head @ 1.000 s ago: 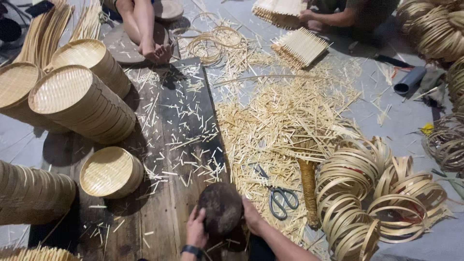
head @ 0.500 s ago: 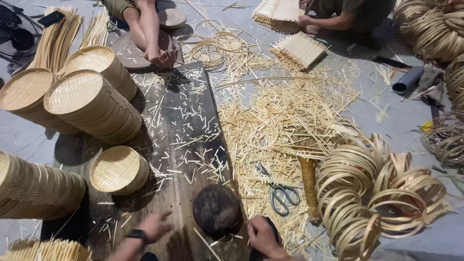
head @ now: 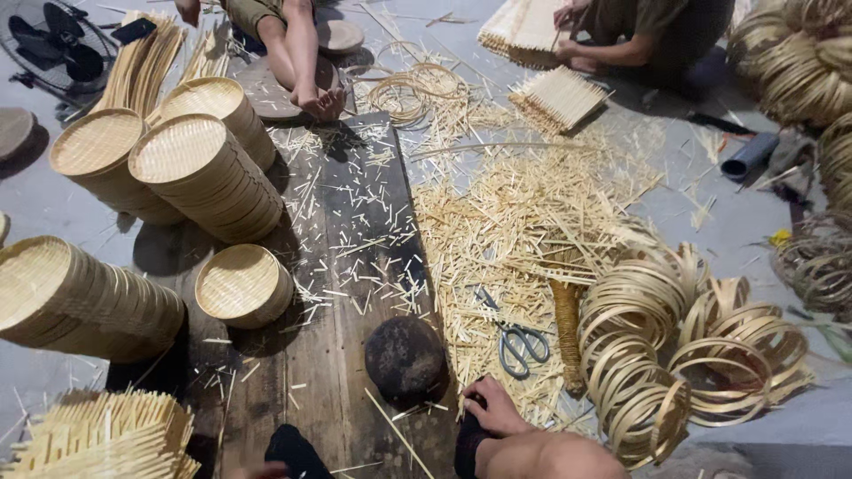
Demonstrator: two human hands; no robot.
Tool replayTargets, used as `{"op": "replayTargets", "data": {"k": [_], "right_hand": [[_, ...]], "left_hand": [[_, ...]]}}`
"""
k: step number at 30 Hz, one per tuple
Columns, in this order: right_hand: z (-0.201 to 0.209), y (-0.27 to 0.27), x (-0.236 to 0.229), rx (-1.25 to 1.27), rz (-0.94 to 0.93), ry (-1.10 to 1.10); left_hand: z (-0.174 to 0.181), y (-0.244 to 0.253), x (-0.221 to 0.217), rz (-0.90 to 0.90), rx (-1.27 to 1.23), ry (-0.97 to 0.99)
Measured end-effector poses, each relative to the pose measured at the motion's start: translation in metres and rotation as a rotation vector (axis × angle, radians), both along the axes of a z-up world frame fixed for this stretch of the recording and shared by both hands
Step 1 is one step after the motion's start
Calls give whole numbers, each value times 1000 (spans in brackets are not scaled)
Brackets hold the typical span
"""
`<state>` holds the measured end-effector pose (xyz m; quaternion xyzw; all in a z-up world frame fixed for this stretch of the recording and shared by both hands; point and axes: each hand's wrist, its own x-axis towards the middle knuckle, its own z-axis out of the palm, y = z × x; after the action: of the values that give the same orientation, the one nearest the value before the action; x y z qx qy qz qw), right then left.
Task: The person assembles bamboo strips into a woven base, fits a circular wooden mold over the weave, and uses scissors to trim the excess bamboo around the edges.
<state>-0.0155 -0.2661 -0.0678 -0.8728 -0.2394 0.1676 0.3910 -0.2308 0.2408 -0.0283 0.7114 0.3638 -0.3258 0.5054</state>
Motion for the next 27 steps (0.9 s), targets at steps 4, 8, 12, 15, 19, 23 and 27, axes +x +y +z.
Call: {"op": "replayTargets", "data": {"k": [4, 8, 12, 15, 19, 23, 27], "right_hand": [[2, -2, -11, -54, 13, -75], [4, -7, -14, -28, -2, -80], [16, -3, -17, -10, -14, -127], [19, -3, -15, -177, -30, 75], [9, -5, -19, -84, -7, -41], [-11, -7, -9, 11, 48, -227], [-8, -7, -5, -17, 69, -293]], "left_hand": [[-36, -32, -18, 356, -379, 93], [-36, -48, -27, 488, -524, 129], [-23, -46, -27, 481, -747, 162], [-17, -49, -28, 485, -657, 128], [-21, -41, -44, 338, -377, 45], [-23, -12, -98, 46, 235, -120], [26, 44, -122, 164, 985, -386]]}}
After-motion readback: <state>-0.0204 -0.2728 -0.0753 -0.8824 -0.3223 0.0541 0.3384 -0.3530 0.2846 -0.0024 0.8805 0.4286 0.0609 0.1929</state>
